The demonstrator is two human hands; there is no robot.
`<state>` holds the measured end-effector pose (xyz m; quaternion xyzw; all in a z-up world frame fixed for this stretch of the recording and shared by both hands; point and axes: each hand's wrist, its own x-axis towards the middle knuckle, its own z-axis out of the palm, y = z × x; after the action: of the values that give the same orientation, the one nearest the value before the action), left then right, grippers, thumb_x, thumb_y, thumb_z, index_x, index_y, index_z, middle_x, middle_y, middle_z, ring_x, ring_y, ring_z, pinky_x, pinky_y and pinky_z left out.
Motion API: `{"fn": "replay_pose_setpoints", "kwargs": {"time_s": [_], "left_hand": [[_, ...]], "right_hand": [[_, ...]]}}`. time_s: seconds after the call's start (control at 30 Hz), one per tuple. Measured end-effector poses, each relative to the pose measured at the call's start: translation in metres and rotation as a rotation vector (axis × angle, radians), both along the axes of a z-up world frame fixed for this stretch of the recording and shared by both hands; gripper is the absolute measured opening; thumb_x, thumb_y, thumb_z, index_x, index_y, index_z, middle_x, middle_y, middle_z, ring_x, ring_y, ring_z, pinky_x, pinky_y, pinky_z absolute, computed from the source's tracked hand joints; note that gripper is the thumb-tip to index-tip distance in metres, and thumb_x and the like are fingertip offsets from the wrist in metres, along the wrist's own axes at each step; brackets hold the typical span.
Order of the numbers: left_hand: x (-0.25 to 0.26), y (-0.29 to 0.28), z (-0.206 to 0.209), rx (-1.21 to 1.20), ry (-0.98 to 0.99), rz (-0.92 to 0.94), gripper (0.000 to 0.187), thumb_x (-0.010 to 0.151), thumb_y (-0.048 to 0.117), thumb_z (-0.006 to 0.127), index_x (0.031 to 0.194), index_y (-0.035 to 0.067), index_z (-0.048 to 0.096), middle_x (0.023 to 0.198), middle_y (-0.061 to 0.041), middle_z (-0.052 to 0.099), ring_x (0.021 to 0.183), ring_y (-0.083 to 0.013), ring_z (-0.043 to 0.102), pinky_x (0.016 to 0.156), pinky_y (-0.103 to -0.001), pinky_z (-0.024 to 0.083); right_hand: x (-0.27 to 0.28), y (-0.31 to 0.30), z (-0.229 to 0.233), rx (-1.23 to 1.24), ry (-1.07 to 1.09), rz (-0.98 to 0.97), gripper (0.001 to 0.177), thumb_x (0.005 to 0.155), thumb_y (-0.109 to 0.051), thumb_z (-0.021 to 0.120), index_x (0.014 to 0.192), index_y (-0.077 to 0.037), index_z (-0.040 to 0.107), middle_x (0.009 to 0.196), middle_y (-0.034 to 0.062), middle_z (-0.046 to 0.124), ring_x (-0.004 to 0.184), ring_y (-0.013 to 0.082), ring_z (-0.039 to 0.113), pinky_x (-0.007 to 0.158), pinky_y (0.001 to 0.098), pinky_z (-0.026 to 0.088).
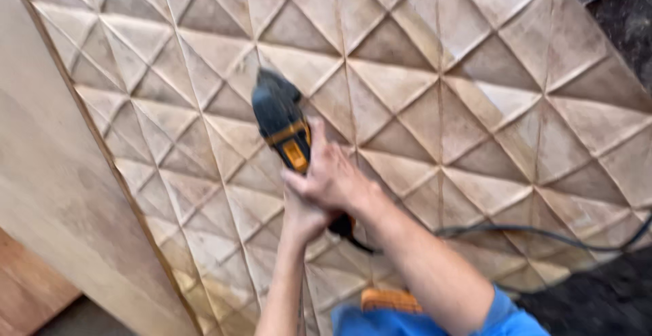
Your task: The person uses an electric sander to smooth the surface of a large wooden panel featuring a geometric triangular pattern. They move the tool systematically across the panel, occasionally using their left hand to feel the surface texture.
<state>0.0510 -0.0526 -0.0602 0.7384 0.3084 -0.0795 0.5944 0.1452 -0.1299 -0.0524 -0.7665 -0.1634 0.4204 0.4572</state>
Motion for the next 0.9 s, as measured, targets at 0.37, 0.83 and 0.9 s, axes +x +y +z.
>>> {"fn": "replay_pose_setpoints", "kwargs": {"time_s": [0.37, 0.83, 0.9], "left_hand": [[0.005, -0.029, 0.030, -0.129, 0.201, 0.291, 0.074, 0.055, 0.035, 0.088, 0.116, 0.006, 0.060, 0.099, -0.014, 0.078, 0.091, -0.0273, 0.079, 0.079, -0.039, 0.064], [-0.005, -0.011, 0.010, -0.408, 0.023, 0.364, 0.101, 0.058, 0.044, 0.085, 0.133, -0.002, 0.037, 0.091, -0.025, 0.073, 0.090, -0.0434, 0.074, 0.086, -0.051, 0.059], [-0.008, -0.016, 0.006, -0.408, -0.018, 0.371, 0.094, 0.061, 0.043, 0.085, 0.130, -0.003, 0.039, 0.089, -0.025, 0.073, 0.089, -0.0435, 0.074, 0.088, -0.051, 0.059]], "right_hand": [[0.027, -0.009, -0.005, 0.098, -0.106, 0.128, 0.061, 0.080, -0.024, 0.084, 0.127, 0.000, 0.053, 0.108, 0.0114, 0.067, 0.096, 0.0189, 0.065, 0.086, 0.0348, 0.057], [0.029, 0.017, 0.023, -0.154, -0.243, 0.296, 0.051, 0.085, -0.011, 0.073, 0.132, 0.000, 0.056, 0.112, 0.0070, 0.067, 0.096, 0.0143, 0.066, 0.086, 0.0307, 0.056], [0.025, 0.015, 0.023, -0.190, -0.258, 0.271, 0.050, 0.085, -0.012, 0.074, 0.130, 0.000, 0.056, 0.109, 0.0069, 0.068, 0.092, 0.0144, 0.066, 0.083, 0.0306, 0.056]]}}
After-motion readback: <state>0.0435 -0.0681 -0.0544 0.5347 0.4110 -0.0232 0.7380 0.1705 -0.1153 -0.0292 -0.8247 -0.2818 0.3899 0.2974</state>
